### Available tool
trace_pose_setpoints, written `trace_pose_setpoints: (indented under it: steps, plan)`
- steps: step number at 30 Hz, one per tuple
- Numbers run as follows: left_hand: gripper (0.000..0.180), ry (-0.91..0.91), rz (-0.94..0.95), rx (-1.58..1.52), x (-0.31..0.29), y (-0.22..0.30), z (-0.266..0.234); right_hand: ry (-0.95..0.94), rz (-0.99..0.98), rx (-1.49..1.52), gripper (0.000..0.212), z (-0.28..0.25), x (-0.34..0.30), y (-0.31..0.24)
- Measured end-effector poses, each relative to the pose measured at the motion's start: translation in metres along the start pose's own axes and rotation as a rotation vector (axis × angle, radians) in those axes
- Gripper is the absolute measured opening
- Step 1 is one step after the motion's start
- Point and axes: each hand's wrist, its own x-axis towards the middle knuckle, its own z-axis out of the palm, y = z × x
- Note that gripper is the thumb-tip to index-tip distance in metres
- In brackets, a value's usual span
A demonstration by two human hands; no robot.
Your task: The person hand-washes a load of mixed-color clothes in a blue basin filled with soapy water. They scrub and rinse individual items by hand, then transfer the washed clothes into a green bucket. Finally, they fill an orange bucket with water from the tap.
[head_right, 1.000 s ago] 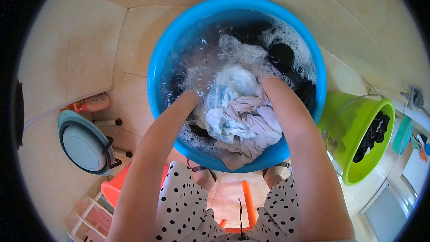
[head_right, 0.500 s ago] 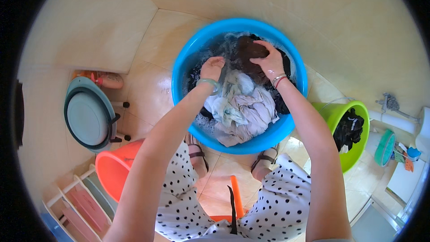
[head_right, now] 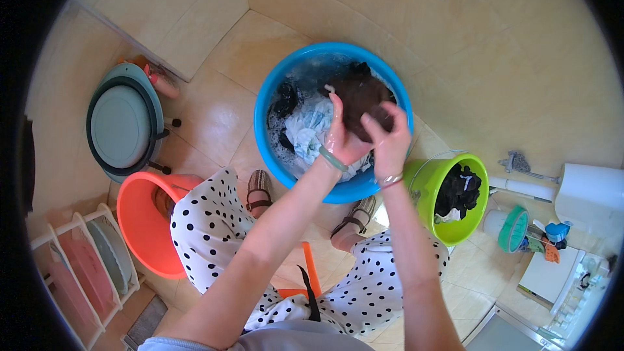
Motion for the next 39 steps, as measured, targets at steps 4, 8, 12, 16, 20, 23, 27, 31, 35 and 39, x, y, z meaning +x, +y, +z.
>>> trace_pose_setpoints:
  steps: [4,8,12,16,20,23,27,31,35,39]
  plan:
    - [0.070,0.140,-0.057,0.023,-0.014,-0.002,-0.038,-0.208,-0.295,-0.361,0.027,-0.005,-0.054,-0.019]
    - [0.049,0.256,-0.130,0.042,-0.027,-0.012,-0.065,-0.265,-0.125,-0.276,0.016,-0.026,-0.073,-0.011]
    - [0.046,0.322,-0.115,-0.042,-0.023,-0.020,-0.042,0.097,0.183,0.606,0.029,-0.050,-0.083,0.022]
    - [0.049,0.197,-0.074,-0.387,-0.022,-0.025,-0.010,0.060,0.598,1.032,0.048,-0.035,-0.094,0.079]
    - [0.049,0.000,-0.167,-0.728,-0.028,-0.052,0.033,-0.611,0.742,1.579,0.056,0.018,-0.083,0.095]
    - [0.048,-0.164,-0.184,-0.853,-0.037,-0.058,0.020,-0.500,0.593,1.687,0.055,0.034,-0.063,0.048]
    - [0.049,-0.342,-0.224,-0.539,-0.050,-0.048,-0.001,-0.486,0.545,1.738,0.058,0.030,-0.056,0.019]
    - [0.060,-0.079,-0.404,-0.525,-0.072,-0.042,0.027,-0.452,0.258,1.166,0.054,-0.006,-0.030,0.039]
    - [0.053,0.121,-0.359,-0.141,-0.088,-0.020,0.063,-0.583,0.604,1.060,0.035,-0.019,0.023,0.039]
    - [0.037,0.255,-0.358,0.534,-0.075,-0.011,0.092,-0.526,0.644,0.734,0.032,-0.021,0.044,0.010]
